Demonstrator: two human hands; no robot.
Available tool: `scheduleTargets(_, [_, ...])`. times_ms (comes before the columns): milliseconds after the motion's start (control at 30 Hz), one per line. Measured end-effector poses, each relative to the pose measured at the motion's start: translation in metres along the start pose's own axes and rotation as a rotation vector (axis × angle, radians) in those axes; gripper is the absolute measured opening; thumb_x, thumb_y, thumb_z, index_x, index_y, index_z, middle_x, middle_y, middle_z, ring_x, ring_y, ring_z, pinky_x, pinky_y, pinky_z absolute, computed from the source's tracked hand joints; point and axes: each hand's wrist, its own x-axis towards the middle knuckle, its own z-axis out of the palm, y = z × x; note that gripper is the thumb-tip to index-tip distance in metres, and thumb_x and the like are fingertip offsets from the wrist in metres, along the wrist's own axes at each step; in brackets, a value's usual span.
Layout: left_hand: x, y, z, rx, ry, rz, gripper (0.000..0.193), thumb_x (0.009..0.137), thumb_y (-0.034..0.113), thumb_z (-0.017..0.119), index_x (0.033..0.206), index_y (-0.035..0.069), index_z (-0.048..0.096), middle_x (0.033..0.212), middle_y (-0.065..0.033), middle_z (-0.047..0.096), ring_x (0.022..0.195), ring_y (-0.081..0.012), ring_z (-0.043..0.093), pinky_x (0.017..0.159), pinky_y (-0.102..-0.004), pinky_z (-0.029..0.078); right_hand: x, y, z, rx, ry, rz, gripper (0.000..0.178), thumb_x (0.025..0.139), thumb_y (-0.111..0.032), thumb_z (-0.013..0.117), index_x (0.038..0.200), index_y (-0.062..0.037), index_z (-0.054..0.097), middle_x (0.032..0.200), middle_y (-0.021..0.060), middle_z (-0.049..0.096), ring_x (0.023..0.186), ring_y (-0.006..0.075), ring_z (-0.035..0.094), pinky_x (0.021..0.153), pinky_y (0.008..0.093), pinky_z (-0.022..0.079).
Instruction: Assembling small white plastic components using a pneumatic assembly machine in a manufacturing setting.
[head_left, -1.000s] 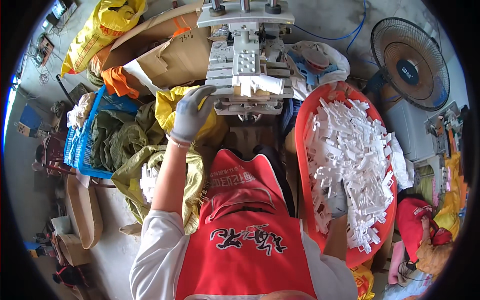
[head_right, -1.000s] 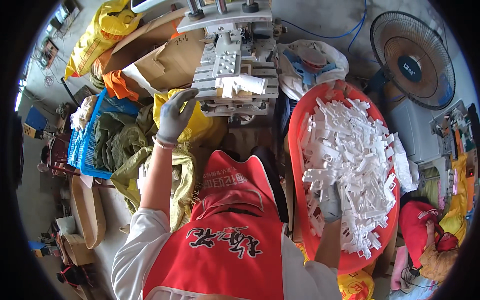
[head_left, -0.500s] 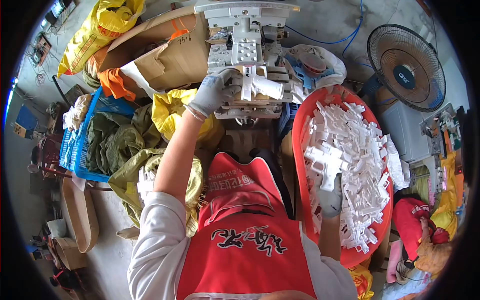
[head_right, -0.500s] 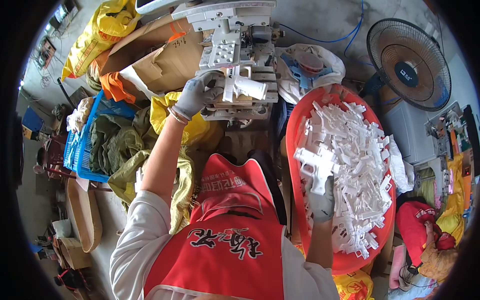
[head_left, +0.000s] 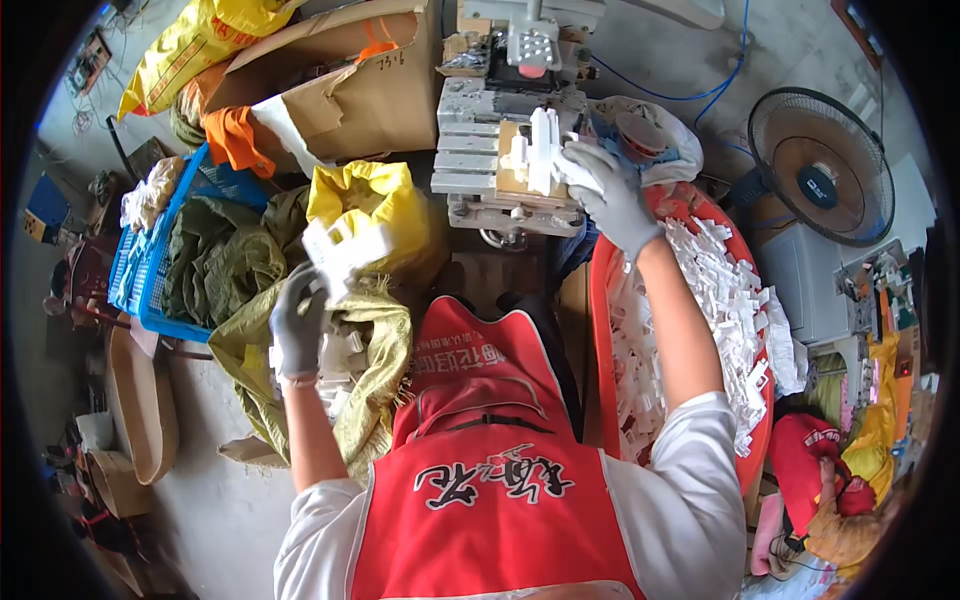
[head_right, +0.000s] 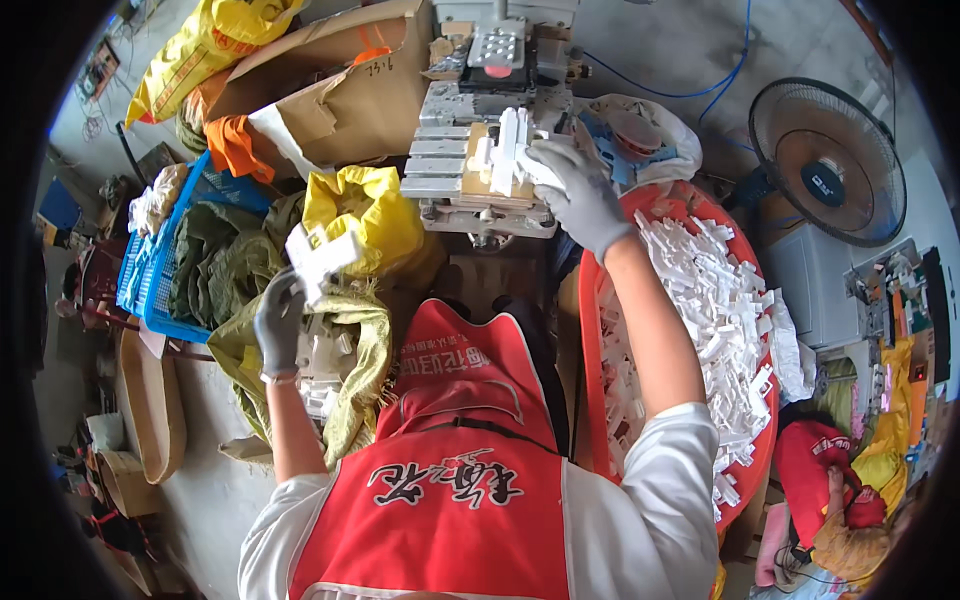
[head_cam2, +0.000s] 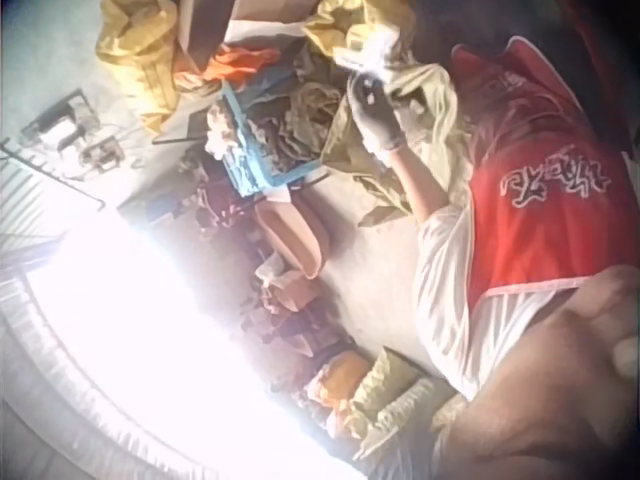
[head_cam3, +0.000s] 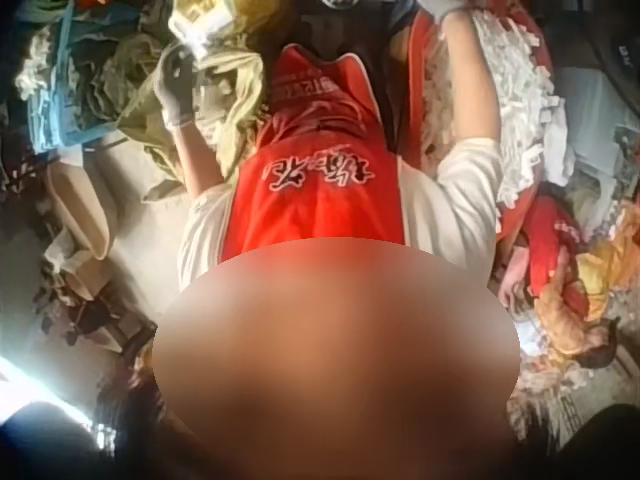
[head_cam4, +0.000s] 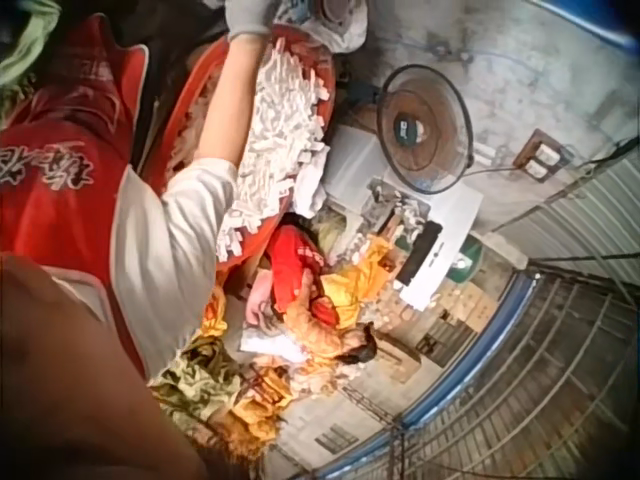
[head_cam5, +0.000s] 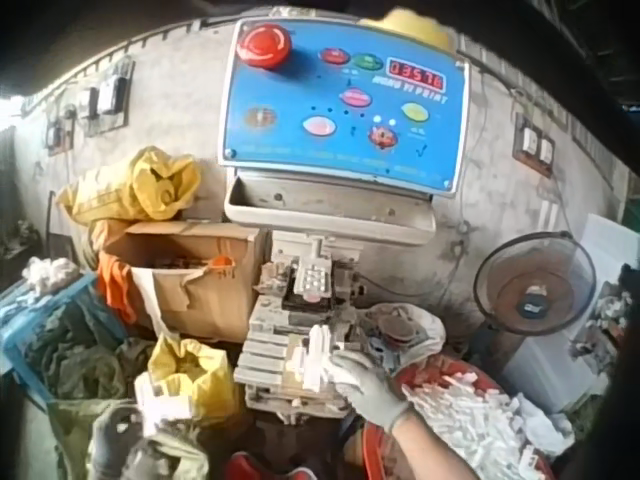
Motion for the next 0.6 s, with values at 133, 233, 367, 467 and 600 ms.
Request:
scheduleTargets(133, [-0.07, -0.062, -0.061, 0.125, 0.191, -0.221, 0.024, 0.082, 0.007, 0.064, 0.105, 0.004, 0.062, 0.095, -0.0054, 0.067, 0.079, -0.011, 0.06, 0.073, -0.0262, 0.049, 0.017, 0.013, 0.008, 0.044, -0.143, -0.069, 0.039, 0.083, -0.01, 0.056, 0.122, -0.007, 0.054, 0.126, 0.0129, 0.052, 0.121, 0.0285, 0.046, 0.102, 0.0345, 0.035])
scheduleTargets(233, [-0.115, -0.096, -0.087, 0.037, 0.251, -0.48, 0.022, 0.083, 0.006, 0.061, 0.106, 0.005, 0.062, 0.087, -0.0003, 0.062, 0.072, -0.0087, 0.054, 0.068, -0.0233, 0.046, 0.027, 0.027, 0.012, -0.09, -0.147, -0.238, 0.035, 0.081, -0.005, 0.052, 0.116, -0.0051, 0.058, 0.121, 0.016, 0.056, 0.113, 0.0307, 0.052, 0.099, 0.0368, 0.039])
scheduleTargets(367, [-0.132, -0.144, -0.098, 0.253, 0.293, -0.413, 0.023, 0.086, 0.023, 0.06, 0.106, 0.012, 0.063, 0.089, -0.0116, 0.065, 0.081, -0.021, 0.064, 0.071, -0.0322, 0.049, 0.024, 0.006, -0.003, -0.137, -0.258, -0.208, 0.04, 0.082, -0.001, 0.049, 0.122, -0.0046, 0.053, 0.125, 0.0162, 0.052, 0.12, 0.0305, 0.046, 0.102, 0.0367, 0.035])
scheduleTargets(467, [-0.127, -0.118, -0.096, 0.255, 0.29, -0.447, 0.024, 0.083, 0.019, 0.065, 0.106, 0.011, 0.063, 0.084, -0.0084, 0.064, 0.074, -0.017, 0.061, 0.069, -0.0298, 0.048, 0.02, 0.007, 0.001, -0.102, -0.297, -0.201, 0.049, 0.081, 0.003, 0.047, 0.129, -0.0062, 0.047, 0.132, 0.0154, 0.045, 0.124, 0.0312, 0.04, 0.105, 0.0361, 0.031])
scheduleTargets(600, [-0.14, -0.12, -0.103, 0.347, 0.256, -0.547, 0.026, 0.084, 0.021, 0.063, 0.108, 0.011, 0.062, 0.084, -0.0088, 0.064, 0.075, -0.0173, 0.061, 0.07, -0.0304, 0.048, 0.027, -0.001, -0.005, -0.097, -0.367, -0.144, 0.051, 0.079, -0.001, 0.051, 0.13, -0.0074, 0.046, 0.135, 0.0146, 0.043, 0.126, 0.0312, 0.038, 0.106, 0.0367, 0.029])
